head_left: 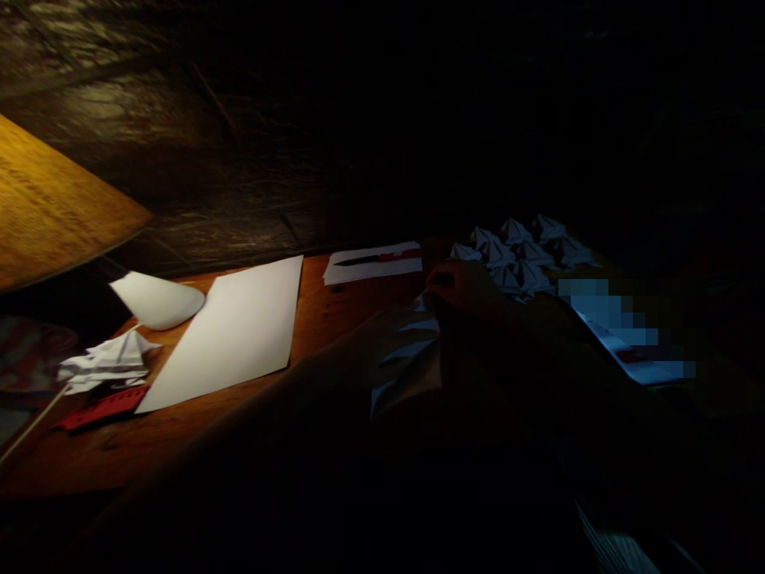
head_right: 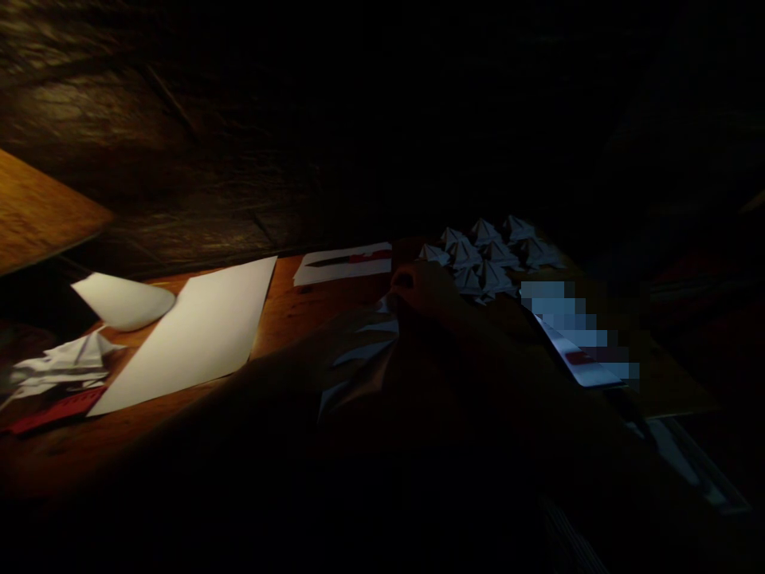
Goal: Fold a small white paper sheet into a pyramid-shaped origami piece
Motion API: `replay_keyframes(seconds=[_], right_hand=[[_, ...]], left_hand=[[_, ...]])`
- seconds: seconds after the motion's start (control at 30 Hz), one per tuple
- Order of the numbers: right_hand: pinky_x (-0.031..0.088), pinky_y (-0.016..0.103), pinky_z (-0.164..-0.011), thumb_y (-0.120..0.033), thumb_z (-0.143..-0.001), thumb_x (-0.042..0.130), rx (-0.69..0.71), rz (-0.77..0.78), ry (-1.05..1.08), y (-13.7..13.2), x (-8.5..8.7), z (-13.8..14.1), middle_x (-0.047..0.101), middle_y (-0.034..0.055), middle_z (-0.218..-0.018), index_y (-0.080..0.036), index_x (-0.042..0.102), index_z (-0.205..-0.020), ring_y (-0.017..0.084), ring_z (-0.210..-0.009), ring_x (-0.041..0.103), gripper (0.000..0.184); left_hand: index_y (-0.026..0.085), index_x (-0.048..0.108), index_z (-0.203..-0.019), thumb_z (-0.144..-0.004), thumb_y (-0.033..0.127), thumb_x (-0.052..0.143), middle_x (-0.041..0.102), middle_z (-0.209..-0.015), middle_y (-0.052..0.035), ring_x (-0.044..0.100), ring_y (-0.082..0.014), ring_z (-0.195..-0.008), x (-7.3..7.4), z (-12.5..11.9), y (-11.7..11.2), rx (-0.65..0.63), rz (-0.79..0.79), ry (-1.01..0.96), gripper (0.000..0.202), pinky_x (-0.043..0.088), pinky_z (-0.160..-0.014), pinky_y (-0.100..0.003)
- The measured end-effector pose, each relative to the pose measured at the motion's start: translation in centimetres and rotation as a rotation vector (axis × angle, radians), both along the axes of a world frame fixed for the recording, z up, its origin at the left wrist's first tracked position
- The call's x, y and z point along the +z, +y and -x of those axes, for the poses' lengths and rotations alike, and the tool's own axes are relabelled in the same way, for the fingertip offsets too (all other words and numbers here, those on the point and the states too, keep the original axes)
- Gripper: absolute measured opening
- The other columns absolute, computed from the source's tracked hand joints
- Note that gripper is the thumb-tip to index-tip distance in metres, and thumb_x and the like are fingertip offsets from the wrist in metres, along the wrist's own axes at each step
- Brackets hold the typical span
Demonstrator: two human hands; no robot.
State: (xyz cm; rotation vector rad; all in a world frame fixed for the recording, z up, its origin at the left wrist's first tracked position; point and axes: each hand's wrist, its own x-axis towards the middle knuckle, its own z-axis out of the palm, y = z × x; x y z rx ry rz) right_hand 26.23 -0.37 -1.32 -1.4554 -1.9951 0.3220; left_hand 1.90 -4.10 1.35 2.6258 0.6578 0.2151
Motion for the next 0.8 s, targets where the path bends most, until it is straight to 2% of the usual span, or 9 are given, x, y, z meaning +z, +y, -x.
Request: replay_keyframes(seconds=[0.27,0.37,0.47,0.53,0.63,0.8], right_hand=[[0.049,0.036,-0.083,-0.025,-0.088,0.074,-0.006,0.008,-0.013,0.20,-0.24,-0.11,0.080,0.0080,-0.101,-0.020,0.080,-0.095,0.024,-0.093,0.071,0.010],[0.049,0.037,-0.083,-0.025,-0.088,0.074,0.000,0.011,-0.004,0.22,-0.28,-0.14,0.080,0.0087,-0.102,-0.020,0.080,-0.094,0.025,-0.093,0.071,0.010],[0.049,0.036,-0.082,-0.025,-0.087,0.075,-0.003,0.006,-0.002,0.27,-0.31,-0.16,0.080,0.0081,-0.101,-0.021,0.080,-0.093,0.024,-0.092,0.071,0.009],[0.049,0.035,-0.081,-0.025,-0.087,0.075,-0.006,0.005,-0.010,0.33,-0.36,-0.18,0.080,0.0076,-0.100,-0.022,0.080,-0.093,0.023,-0.091,0.071,0.009],[0.049,0.035,-0.082,-0.025,-0.087,0.075,-0.009,0.006,-0.022,0.43,-0.48,-0.24,0.080,0.0075,-0.101,-0.021,0.080,-0.094,0.023,-0.092,0.071,0.009],[0.050,0.036,-0.085,-0.024,-0.088,0.074,0.002,0.003,-0.011,0.50,-0.48,-0.26,0.081,0.0078,-0.103,-0.022,0.081,-0.093,0.025,-0.094,0.072,0.008]], left_hand=[[0.018,0.063,-0.133,-0.102,0.039,0.065,0.063,-0.135,-0.0119,0.066,-0.0246,-0.114,-0.02,-0.12,-0.01,0.014,-0.016,-0.034,0.037,0.059,-0.097,-0.046],[0.020,0.063,-0.134,-0.101,0.038,0.066,0.063,-0.138,-0.0116,0.065,-0.0267,-0.120,-0.13,-0.09,0.00,0.003,-0.021,-0.039,0.037,0.057,-0.101,-0.050],[0.031,0.065,-0.136,-0.095,0.034,0.072,0.061,-0.148,-0.0064,0.052,-0.0318,-0.141,-0.24,-0.02,0.07,-0.018,-0.025,-0.038,0.041,0.044,-0.118,-0.057],[0.036,0.065,-0.138,-0.090,0.031,0.075,0.059,-0.153,-0.0030,0.042,-0.0328,-0.151,-0.34,0.04,0.14,-0.037,-0.039,-0.037,0.049,0.034,-0.126,-0.057],[0.036,0.063,-0.141,-0.086,0.030,0.075,0.055,-0.158,-0.0028,0.037,-0.0328,-0.155,-0.51,0.16,0.26,-0.062,-0.061,-0.032,0.057,0.029,-0.129,-0.057],[0.036,0.059,-0.146,-0.088,0.033,0.072,0.047,-0.164,-0.0020,0.033,-0.0337,-0.157,-0.94,0.44,0.54,-0.092,-0.077,-0.010,0.060,0.025,-0.130,-0.060]])
